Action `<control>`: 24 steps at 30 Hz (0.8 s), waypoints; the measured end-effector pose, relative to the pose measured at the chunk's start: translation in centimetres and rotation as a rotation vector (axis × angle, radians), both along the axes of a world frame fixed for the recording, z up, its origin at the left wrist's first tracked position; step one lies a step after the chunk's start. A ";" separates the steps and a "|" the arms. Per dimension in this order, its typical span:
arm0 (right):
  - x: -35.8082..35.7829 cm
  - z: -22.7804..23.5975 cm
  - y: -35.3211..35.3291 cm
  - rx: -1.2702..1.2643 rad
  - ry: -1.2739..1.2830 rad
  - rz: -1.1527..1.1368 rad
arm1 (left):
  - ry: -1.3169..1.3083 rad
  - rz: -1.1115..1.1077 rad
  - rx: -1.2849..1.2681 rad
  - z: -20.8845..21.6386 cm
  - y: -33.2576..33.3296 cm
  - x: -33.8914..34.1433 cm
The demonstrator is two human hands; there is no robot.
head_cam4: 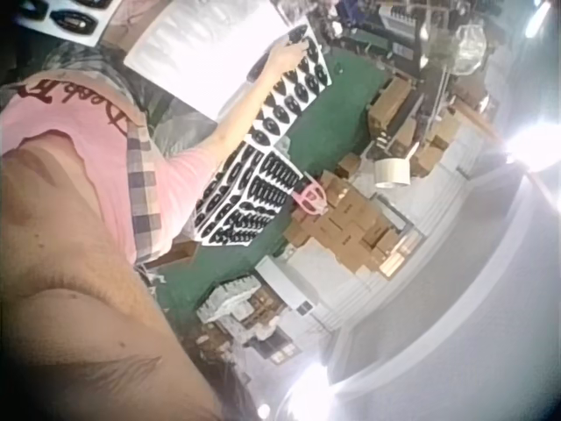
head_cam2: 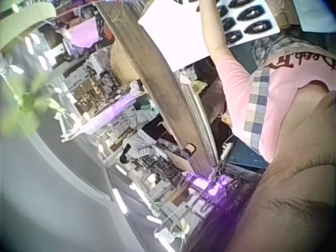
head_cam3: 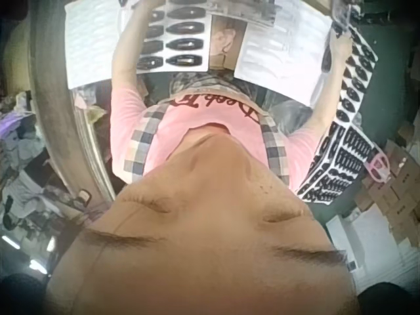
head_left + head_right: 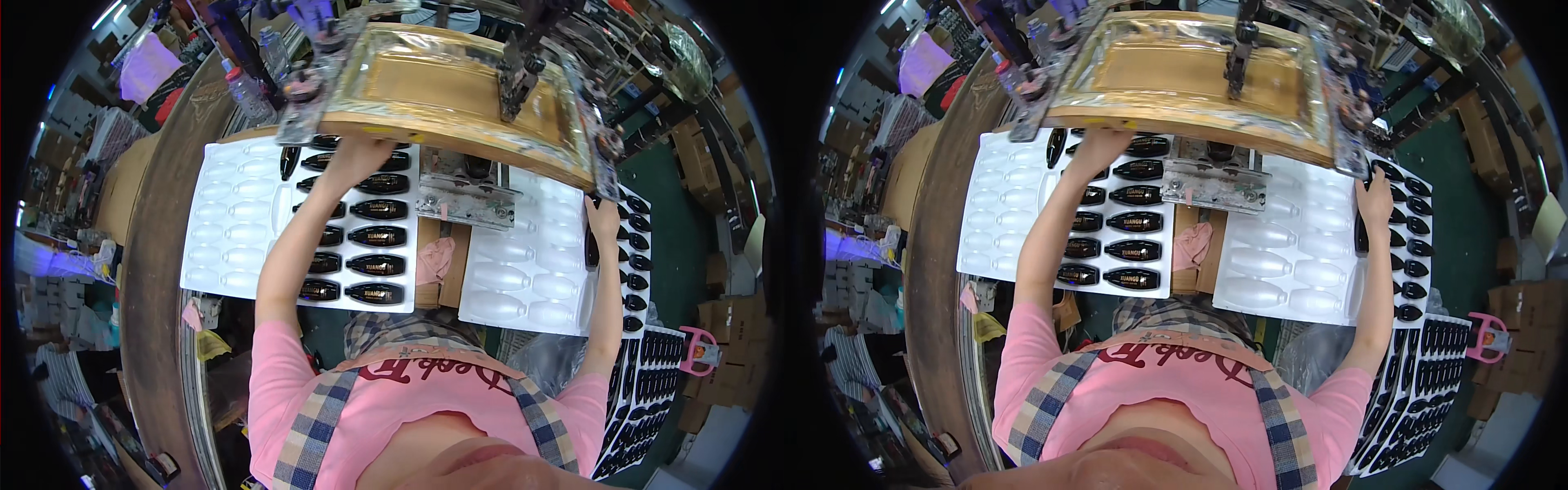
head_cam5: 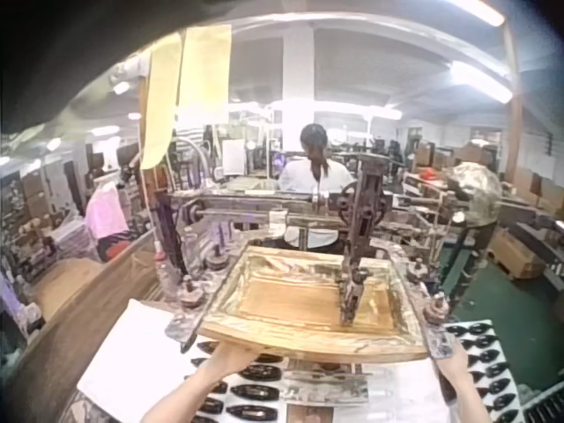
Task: Manually assembling hair clips by inserting them into a specialized tray and applying printed components.
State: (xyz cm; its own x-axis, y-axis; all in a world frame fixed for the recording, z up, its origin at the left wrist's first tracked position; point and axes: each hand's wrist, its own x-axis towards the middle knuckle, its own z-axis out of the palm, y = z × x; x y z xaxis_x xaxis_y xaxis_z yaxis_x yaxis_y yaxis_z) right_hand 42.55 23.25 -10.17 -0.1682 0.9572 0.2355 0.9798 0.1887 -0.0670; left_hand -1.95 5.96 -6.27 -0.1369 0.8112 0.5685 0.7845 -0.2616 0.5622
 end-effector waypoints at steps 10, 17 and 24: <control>-8.1 7.6 -7.9 -0.198 0.902 0.414 | -0.143 -0.089 0.048 0.0 6.9 1.0; -17.4 8.6 -9.3 -0.197 0.573 0.746 | -0.771 -0.060 0.013 4.0 1.9 -0.8; -20.7 8.1 -10.9 -0.272 0.584 0.798 | -0.860 0.341 0.138 -2.6 -10.9 -7.6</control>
